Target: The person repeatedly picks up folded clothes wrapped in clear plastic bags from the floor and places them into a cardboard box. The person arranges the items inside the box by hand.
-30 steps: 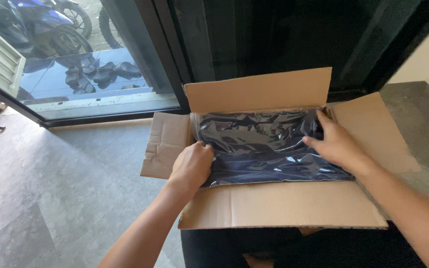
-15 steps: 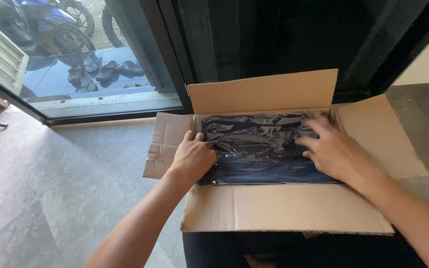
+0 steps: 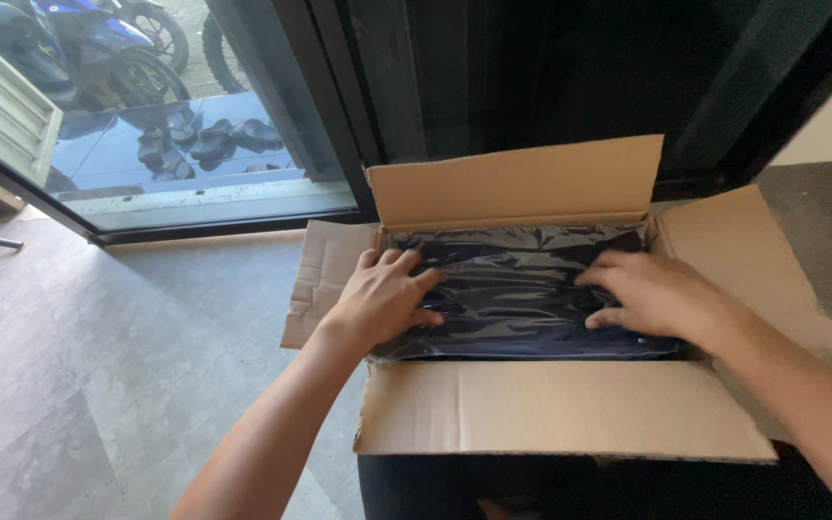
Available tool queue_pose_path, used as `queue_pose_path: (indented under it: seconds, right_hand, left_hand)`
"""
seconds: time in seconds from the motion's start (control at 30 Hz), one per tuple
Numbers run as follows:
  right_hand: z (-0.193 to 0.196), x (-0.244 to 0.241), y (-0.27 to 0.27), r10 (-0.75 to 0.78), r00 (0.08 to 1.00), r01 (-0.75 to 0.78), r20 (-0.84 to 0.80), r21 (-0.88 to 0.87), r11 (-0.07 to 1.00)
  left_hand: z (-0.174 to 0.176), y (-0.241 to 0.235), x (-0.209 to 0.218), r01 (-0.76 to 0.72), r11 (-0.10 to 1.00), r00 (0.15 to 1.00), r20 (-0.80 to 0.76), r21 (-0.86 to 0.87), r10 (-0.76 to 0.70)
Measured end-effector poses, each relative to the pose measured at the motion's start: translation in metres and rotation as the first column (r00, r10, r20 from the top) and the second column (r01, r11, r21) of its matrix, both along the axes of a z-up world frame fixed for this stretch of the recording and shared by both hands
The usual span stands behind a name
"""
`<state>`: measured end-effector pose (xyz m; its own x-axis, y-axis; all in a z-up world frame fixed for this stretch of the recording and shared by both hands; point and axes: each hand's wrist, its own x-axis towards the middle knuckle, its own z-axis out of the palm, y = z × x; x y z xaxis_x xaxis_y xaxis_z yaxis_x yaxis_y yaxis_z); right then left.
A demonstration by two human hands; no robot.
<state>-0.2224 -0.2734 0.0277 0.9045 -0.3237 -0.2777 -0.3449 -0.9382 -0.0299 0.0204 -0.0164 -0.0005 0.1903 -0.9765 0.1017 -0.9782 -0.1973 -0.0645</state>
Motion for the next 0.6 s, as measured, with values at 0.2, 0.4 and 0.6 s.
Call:
queue_pose_path:
  seconds: [0.2,0.4,0.6]
  right_hand:
    - [0.012,0.005,0.008,0.000,0.993,0.025,-0.117,0.215,0.976]
    - [-0.026,0.014,-0.003,0.028,0.974,-0.004,-0.226,0.107,0.994]
    - [-0.054,0.019,-0.013,0.020,0.960,-0.008,-0.279,0.044,0.999]
  left_hand:
    - [0.038,-0.010,-0.015,-0.035,0.940,0.993,-0.093,0.339,0.070]
    - [0.000,-0.027,-0.013,-0.119,0.862,0.993,0.056,0.493,0.105]
    - [-0.022,-0.038,-0.013,-0.183,0.792,0.983,0.128,0.582,0.134]
